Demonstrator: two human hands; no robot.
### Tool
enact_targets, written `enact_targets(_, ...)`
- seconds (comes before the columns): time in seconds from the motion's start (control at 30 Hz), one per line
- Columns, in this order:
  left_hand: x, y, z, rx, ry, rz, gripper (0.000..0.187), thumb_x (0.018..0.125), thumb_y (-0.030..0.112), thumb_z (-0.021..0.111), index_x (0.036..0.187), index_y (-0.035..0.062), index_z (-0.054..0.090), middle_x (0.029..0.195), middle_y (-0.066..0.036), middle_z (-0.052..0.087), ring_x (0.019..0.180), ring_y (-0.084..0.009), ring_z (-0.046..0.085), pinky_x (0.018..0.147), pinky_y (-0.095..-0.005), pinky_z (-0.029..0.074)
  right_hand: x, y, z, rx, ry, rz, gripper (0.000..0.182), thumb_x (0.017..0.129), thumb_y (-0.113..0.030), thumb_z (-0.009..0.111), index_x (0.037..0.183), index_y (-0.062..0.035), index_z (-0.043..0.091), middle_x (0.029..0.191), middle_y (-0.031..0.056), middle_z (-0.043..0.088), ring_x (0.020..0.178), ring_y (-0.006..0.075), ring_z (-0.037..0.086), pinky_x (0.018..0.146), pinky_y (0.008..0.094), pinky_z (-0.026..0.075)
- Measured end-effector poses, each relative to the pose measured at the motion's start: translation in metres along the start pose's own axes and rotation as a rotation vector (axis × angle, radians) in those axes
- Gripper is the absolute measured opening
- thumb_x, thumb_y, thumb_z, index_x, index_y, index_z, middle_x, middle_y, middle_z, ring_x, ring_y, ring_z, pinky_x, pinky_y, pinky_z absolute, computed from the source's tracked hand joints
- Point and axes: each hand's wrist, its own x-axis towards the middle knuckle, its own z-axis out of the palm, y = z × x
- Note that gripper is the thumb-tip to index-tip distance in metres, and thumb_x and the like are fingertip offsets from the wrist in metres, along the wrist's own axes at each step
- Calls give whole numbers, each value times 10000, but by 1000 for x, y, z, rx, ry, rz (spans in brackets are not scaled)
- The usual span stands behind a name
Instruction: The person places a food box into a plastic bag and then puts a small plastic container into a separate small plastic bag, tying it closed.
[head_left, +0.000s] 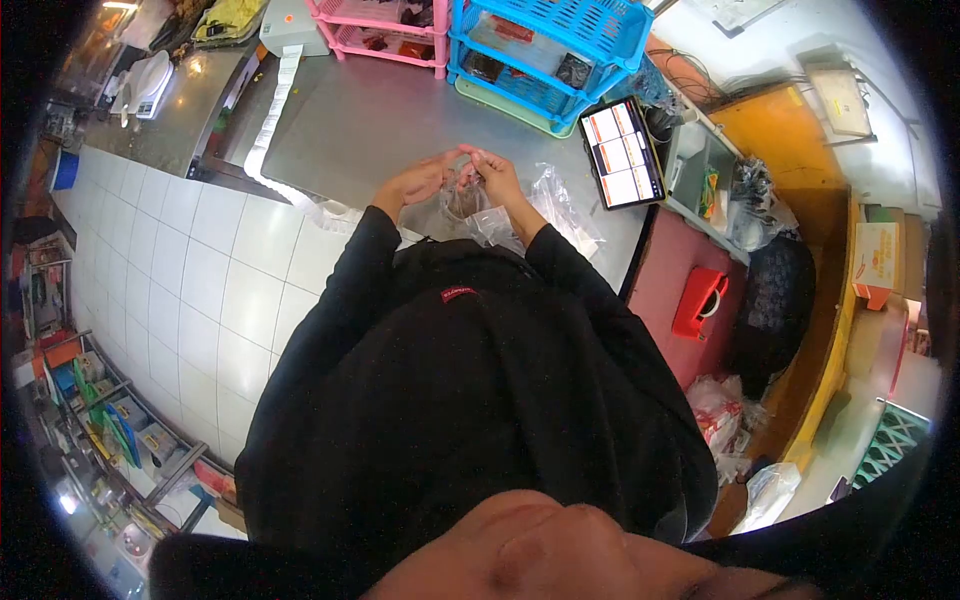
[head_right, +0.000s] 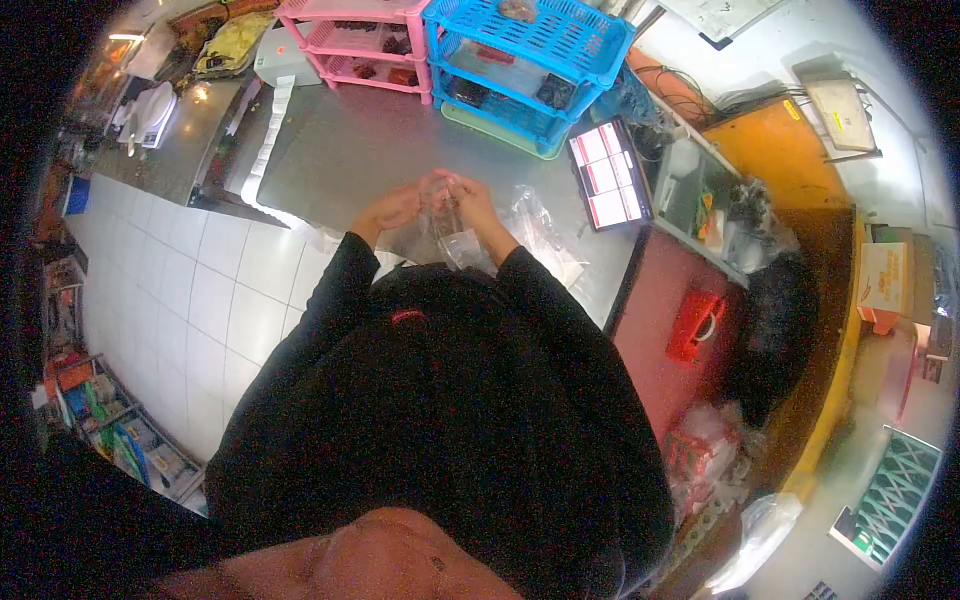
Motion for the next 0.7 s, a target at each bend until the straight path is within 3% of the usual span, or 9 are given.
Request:
enact_targets(0.07,8,-1,-9,244,-18,22,623,817,170,677,1348,89,361,914,-55,615,822,-109,573,814,-268,433,9,10,-8,-131,-26,-23,348,947,-212,480,1211,13,517,829,59,655,670,118,579,648,254,486)
enact_targets(0.13,6,0,-5,347,58,49,600,789,115,692,1312,83,399,899,-49,627,822,-107,582,800,-262,440,14,20,-13,-288,91,-77,344,946,-209,481,1222,-5,516,811,49,656,688,95,580,647,237,478)
enact_targets(0.3,13,-14,1,636,257,190,552,720,-34,697,1221,51,480,815,-42,656,734,-103,604,685,-253,473,8,23,-10,-282,181,-138,319,929,-158,511,1219,-27,528,829,54,662,727,85,594,649,217,470)
enact_targets(0.37,18,-27,13,835,544,555,435,715,-66,665,1124,33,554,742,-42,654,665,-90,598,599,-250,477,-1,6,-2,-295,194,-136,315,918,-137,528,1215,-31,534,840,58,665,743,84,601,654,214,472)
enact_targets(0.4,20,-30,15,834,544,553,435,715,-66,665,1124,33,554,742,-42,654,665,-90,598,599,-250,477,-6,-7,3,-266,168,-137,313,899,-115,555,1200,-29,544,846,60,667,755,82,605,662,215,475)
enact_targets(0.47,21,-34,17,1143,642,801,335,703,-41,650,1026,38,605,666,-78,632,591,-127,601,545,-259,464,-14,-13,6,-236,141,-137,314,880,-93,581,1186,-28,555,852,61,669,766,80,608,669,216,478)
enact_targets(0.57,18,-36,19,1340,788,655,219,706,41,651,924,48,646,633,-119,598,571,-201,599,547,-285,459,-14,-12,3,-265,143,-175,305,852,-77,617,1146,-8,570,852,65,674,773,78,610,681,204,469)
enact_targets(0.67,29,-46,-16,1577,798,564,158,715,115,650,860,54,668,655,-154,587,584,-267,586,563,-319,462,-15,0,-3,-282,83,-196,272,836,-58,631,1102,-16,593,854,52,679,796,80,613,702,214,473)
enact_targets(0.7,28,-43,-15,1579,793,558,158,715,115,650,860,54,668,655,-154,587,584,-267,586,563,-319,462,-17,-4,-1,-417,85,-193,263,830,-57,631,1090,-33,602,860,53,684,804,88,625,708,226,485)
